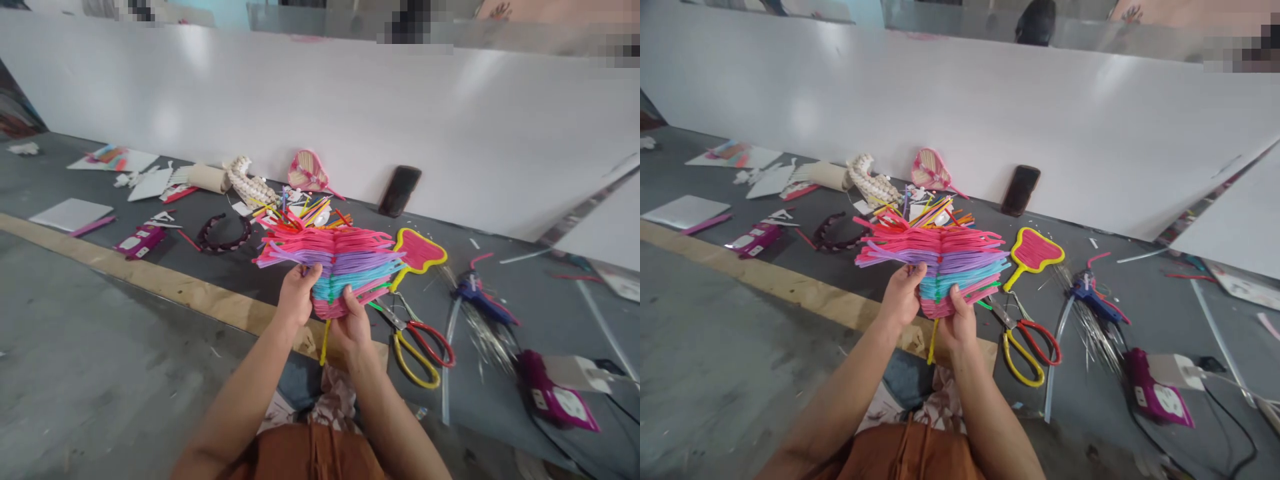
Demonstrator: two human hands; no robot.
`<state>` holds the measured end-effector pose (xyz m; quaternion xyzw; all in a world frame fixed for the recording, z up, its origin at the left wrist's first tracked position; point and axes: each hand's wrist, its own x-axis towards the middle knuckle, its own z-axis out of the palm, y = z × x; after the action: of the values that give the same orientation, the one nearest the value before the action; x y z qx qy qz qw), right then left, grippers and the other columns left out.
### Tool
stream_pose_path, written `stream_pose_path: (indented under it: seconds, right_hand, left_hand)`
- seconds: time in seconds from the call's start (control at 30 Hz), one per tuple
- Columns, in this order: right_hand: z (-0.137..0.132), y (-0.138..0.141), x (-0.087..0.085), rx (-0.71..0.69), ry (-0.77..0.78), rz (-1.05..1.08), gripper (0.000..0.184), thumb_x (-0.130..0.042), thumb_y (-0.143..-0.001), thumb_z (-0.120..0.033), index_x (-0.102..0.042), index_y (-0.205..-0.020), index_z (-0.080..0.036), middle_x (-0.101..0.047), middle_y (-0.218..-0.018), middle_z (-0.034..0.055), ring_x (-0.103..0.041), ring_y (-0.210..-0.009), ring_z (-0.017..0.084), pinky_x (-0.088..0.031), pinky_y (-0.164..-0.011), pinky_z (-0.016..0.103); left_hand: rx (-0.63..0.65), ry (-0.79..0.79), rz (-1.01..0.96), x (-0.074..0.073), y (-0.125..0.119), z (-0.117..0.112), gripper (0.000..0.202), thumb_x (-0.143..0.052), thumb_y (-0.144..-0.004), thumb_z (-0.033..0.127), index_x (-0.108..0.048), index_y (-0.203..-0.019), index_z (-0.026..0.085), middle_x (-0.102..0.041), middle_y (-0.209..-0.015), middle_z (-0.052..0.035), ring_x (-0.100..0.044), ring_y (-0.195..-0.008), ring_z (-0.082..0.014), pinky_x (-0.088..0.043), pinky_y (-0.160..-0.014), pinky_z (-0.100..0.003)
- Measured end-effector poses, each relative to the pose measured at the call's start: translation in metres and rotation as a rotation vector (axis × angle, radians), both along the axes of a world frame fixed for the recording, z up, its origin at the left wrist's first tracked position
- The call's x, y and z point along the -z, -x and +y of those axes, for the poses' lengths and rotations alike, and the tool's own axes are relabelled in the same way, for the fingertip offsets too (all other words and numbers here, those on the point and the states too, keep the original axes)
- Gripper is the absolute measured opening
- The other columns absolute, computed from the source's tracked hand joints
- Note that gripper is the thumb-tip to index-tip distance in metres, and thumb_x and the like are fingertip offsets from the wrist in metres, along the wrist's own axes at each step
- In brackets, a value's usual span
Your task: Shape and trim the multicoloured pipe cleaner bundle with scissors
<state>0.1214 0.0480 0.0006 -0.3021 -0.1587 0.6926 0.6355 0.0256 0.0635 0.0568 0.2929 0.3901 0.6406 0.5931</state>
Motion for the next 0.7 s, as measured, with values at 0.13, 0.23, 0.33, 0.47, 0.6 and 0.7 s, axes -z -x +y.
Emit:
stream_pose_path:
  seconds: [0.13, 0.23, 0.33, 0.47, 0.6, 0.7]
  right_hand:
    - [-0.003, 0.003, 0.005, -0.007, 0.019, 0.024, 0.046, -0.081, -0.073, -0.042, -0.067, -0.113, -0.025, -0.075, -0.115, 0.0014, -0.068, -0.112, 0.022, -0.043, -0.114, 0.048]
    - [-0.004, 0.003, 0.008, 0.017, 0.036, 0.007, 0.043, -0.081, -0.072, -0.039, -0.068, -0.111, -0.026, -0.075, -0.115, 0.0007, -0.069, -0.109, 0.021, -0.044, -0.113, 0.048]
    - [-0.003, 0.002, 0.008, 0.046, 0.047, 0.015, 0.041, -0.084, -0.07, -0.039, -0.069, -0.107, -0.027, -0.076, -0.113, 0.0004, -0.07, -0.106, 0.021, -0.045, -0.112, 0.047]
    - [-0.002, 0.002, 0.004, 0.069, 0.054, 0.065, 0.043, -0.087, -0.066, -0.041, -0.071, -0.104, -0.027, -0.077, -0.11, -0.001, -0.071, -0.102, 0.02, -0.047, -0.11, 0.043]
    - [0.0, 0.002, 0.003, 0.107, 0.052, 0.128, 0.043, -0.086, -0.068, -0.037, -0.071, -0.106, -0.025, -0.078, -0.107, 0.0001, -0.072, -0.1, 0.02, -0.047, -0.11, 0.044]
    - [0.0, 0.002, 0.004, 0.119, 0.048, 0.133, 0.041, -0.083, -0.071, -0.034, -0.07, -0.109, -0.024, -0.077, -0.109, 0.0003, -0.072, -0.102, 0.02, -0.046, -0.111, 0.044]
  left_hand:
    - [-0.063, 0.013, 0.056, -0.001, 0.004, 0.001, 0.042, -0.087, -0.067, 0.044, -0.072, -0.092, 0.013, -0.076, -0.091, -0.0077, -0.071, -0.093, -0.0262, -0.053, -0.092, -0.039]
    - [-0.049, 0.018, 0.055, 0.004, 0.007, 0.004, 0.04, -0.086, -0.068, 0.045, -0.071, -0.089, 0.014, -0.076, -0.089, -0.007, -0.072, -0.091, -0.0257, -0.053, -0.091, -0.038]
    - [-0.053, 0.067, -0.035, 0.01, 0.009, 0.009, 0.043, -0.077, -0.075, 0.057, -0.069, -0.085, 0.016, -0.074, -0.078, -0.0054, -0.072, -0.085, -0.0253, -0.056, -0.083, -0.038]
    - [-0.096, 0.116, -0.148, 0.014, 0.008, 0.012, 0.039, -0.08, -0.073, 0.051, -0.066, -0.087, 0.018, -0.071, -0.072, -0.0018, -0.072, -0.081, -0.0232, -0.058, -0.077, -0.035]
    - [-0.049, 0.089, -0.185, 0.008, 0.002, 0.008, 0.04, -0.084, -0.069, 0.044, -0.066, -0.09, 0.015, -0.075, -0.083, -0.0058, -0.073, -0.091, -0.0259, -0.058, -0.084, -0.038]
    - [-0.022, 0.076, -0.217, 0.004, 0.001, 0.007, 0.038, -0.085, -0.068, 0.037, -0.067, -0.092, 0.014, -0.077, -0.088, -0.0076, -0.073, -0.097, -0.0274, -0.058, -0.089, -0.04]
